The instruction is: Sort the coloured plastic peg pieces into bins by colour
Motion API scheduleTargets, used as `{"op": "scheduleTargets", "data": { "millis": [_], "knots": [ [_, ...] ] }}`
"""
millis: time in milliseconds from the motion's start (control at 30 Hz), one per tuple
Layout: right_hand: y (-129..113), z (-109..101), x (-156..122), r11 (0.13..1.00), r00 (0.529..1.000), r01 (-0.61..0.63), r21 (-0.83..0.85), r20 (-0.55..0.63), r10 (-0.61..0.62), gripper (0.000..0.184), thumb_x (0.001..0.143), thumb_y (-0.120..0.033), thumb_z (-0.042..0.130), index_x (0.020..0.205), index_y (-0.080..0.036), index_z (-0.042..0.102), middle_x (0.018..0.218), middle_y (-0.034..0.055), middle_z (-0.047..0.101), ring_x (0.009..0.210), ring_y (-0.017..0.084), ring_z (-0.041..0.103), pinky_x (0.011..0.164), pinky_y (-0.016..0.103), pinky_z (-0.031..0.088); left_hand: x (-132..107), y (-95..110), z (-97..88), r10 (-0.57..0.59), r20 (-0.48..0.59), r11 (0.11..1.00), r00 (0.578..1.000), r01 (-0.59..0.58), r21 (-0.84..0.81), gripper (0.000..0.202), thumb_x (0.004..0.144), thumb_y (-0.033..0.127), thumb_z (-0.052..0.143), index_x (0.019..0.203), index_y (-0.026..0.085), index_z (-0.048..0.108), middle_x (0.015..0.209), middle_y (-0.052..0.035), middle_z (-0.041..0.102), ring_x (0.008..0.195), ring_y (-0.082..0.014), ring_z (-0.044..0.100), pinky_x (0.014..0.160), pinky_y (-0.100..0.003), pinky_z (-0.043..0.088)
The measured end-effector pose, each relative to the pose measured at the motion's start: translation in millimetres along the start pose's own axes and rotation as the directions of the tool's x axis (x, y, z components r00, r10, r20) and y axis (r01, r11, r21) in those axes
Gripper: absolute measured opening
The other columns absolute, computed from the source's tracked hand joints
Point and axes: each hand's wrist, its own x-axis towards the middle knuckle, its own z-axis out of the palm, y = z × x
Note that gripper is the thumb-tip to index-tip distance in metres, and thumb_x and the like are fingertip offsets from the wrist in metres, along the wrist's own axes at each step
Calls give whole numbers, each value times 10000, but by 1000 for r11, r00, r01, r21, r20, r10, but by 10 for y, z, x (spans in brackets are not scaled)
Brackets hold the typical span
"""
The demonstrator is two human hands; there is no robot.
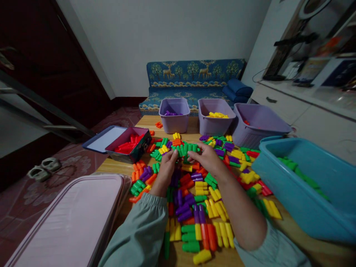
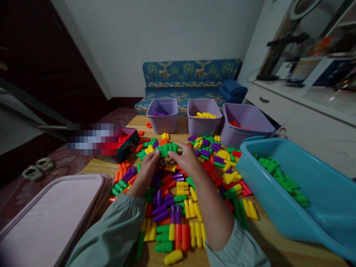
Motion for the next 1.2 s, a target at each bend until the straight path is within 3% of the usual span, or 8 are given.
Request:
{"op": "scheduleTargets", "data": {
  "millis": [133,267,367,567,800,933,1067,1200],
  "knots": [
    [84,138,14,999,995,-45,-7,88,46,319,794,-224,610,1109,-176,612,654,-25,648,556,142,664,533,243,550,7,-17,-11,82,42,993,996,-85,86,468,781,607,625,762,140,597,620,29,502,538,-81,407,491,-194,324],
    [151,128,42,973,999,3,-231,52,10,199,822,-234,583,993,-154,647,555,-29,607,484,130,614,477,210,483,25,-38,-30,127,49,974,991,-134,182,477,841,609,551,774,141,622,592,29,494,527,-84,382,486,-197,303],
    [135,94,33,961,999,11,-276,42,1,214,812,-236,595,1006,-155,637,562,-34,608,482,125,597,489,212,465,34,-38,-27,149,55,964,987,-157,216,489,852,614,532,876,146,669,638,7,563,581,-108,463,540,-206,372],
    [36,88,-9,983,999,-29,-182,11,32,187,752,-254,658,909,-158,624,634,-28,628,521,122,591,523,229,469,41,-35,-15,190,56,955,980,-198,221,487,849,611,538,899,150,689,641,-5,583,641,-136,520,604,-228,430],
    [71,81,-3,977,1000,-2,-214,13,5,205,743,-357,682,786,-169,614,545,-26,600,475,123,552,463,222,430,17,-13,0,211,17,962,977,-210,171,435,859,571,560,790,151,647,601,20,525,547,-93,446,508,-198,360],
    [31,102,-2,997,993,11,76,-114,-2,301,709,-435,725,795,-173,605,550,-37,596,476,111,547,466,216,461,-9,36,16,214,-31,967,976,-207,149,424,856,558,571,898,152,686,656,12,559,517,-80,451,474,-194,358],
    [-150,3,4,875,914,140,463,-401,67,367,711,-483,727,863,-171,606,690,-15,660,509,91,576,496,207,501,-18,53,7,225,-79,963,971,-210,171,442,845,538,594,1026,149,706,712,-7,611,540,-80,485,485,-187,389],
    [-342,-319,-2,718,749,377,585,-649,135,285,819,-457,639,806,-186,551,696,-25,632,528,60,562,548,184,507,-16,43,1,220,-88,962,971,-202,182,433,844,525,597,1019,145,712,718,-8,613,548,-81,495,485,-184,392]
  ]
}}
